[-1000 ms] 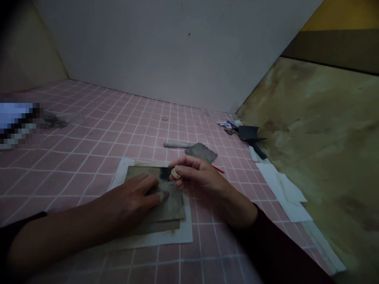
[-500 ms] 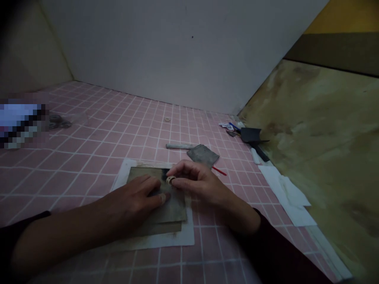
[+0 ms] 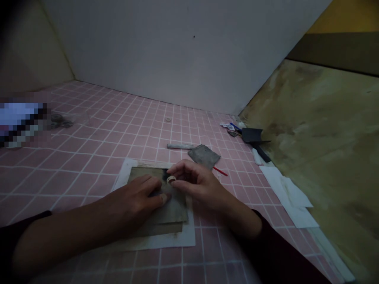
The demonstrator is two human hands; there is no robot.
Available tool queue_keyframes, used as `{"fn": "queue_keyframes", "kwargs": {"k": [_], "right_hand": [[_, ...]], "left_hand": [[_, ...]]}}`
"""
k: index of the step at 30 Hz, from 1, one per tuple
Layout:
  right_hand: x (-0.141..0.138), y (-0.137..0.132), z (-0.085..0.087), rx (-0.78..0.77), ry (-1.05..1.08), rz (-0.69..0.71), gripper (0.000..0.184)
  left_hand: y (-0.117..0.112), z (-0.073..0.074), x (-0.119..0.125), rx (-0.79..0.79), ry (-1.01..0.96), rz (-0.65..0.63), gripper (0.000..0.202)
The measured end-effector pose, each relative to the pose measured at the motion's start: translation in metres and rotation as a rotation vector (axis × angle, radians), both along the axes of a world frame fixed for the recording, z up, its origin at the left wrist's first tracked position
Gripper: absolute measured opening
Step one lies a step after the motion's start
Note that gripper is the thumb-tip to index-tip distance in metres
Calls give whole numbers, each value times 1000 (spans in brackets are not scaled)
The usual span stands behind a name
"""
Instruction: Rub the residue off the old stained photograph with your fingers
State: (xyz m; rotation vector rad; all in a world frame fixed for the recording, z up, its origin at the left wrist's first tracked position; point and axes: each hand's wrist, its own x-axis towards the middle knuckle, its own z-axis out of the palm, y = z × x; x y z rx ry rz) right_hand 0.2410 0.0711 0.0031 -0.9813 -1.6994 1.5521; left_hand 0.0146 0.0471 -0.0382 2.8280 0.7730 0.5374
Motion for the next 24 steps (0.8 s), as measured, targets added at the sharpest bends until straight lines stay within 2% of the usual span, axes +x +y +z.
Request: {"fn": "queue_keyframes", "kwargs": {"k": [18,24], "right_hand": [[-1,-4,-2,267,-180,-21,13],[-2,-4,-2,243,-239,-32,13]], "left_hand": [[-1,1,0,-16,28,14,12],[0,0,0,-16,20,5,12]]}}
